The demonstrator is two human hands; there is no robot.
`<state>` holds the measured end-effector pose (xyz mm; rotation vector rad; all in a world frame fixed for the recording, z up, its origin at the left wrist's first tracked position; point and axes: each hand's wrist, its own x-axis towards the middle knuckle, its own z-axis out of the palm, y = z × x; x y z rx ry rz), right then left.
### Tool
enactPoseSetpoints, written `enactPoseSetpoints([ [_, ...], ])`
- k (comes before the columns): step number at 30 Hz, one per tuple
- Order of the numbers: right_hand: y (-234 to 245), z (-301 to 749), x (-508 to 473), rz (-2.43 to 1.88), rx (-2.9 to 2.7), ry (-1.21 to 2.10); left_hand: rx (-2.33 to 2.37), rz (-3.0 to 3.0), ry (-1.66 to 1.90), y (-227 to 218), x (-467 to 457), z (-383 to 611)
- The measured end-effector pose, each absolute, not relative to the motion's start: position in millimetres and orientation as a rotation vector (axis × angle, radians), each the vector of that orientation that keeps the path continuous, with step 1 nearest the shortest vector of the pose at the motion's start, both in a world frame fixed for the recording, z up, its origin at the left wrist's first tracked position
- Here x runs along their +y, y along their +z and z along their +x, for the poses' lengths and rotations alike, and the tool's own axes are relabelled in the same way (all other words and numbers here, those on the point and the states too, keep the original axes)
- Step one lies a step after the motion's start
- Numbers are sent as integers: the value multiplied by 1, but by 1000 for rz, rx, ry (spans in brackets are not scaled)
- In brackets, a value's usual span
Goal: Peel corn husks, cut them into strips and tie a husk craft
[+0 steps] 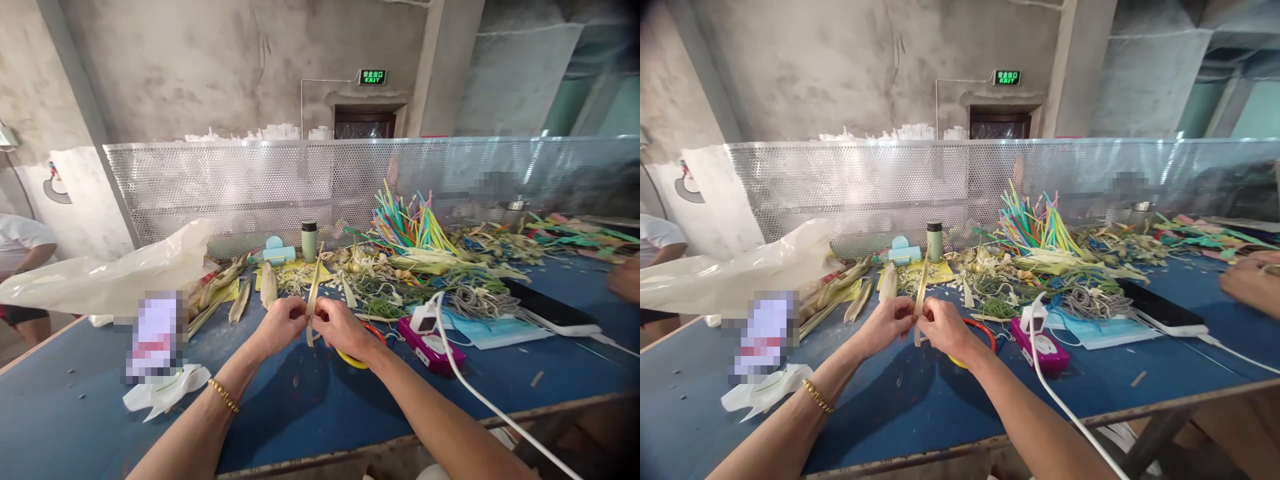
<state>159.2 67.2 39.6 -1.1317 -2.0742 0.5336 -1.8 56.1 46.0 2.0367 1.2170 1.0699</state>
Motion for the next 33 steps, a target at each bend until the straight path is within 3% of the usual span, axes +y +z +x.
enactPoseSetpoints([
  [13,38,158,68,-1003,-2073,328,1167,1992,1078,47,52,0],
  [19,39,155,68,-1030,-1909,507,1231,2039,1200,48,47,5],
  [26,41,154,68,-1045,-1732,966,1122,1945,1203,47,51,3],
  [33,47,157,66,-983,-1938,427,933,1655,1181,46,54,2],
])
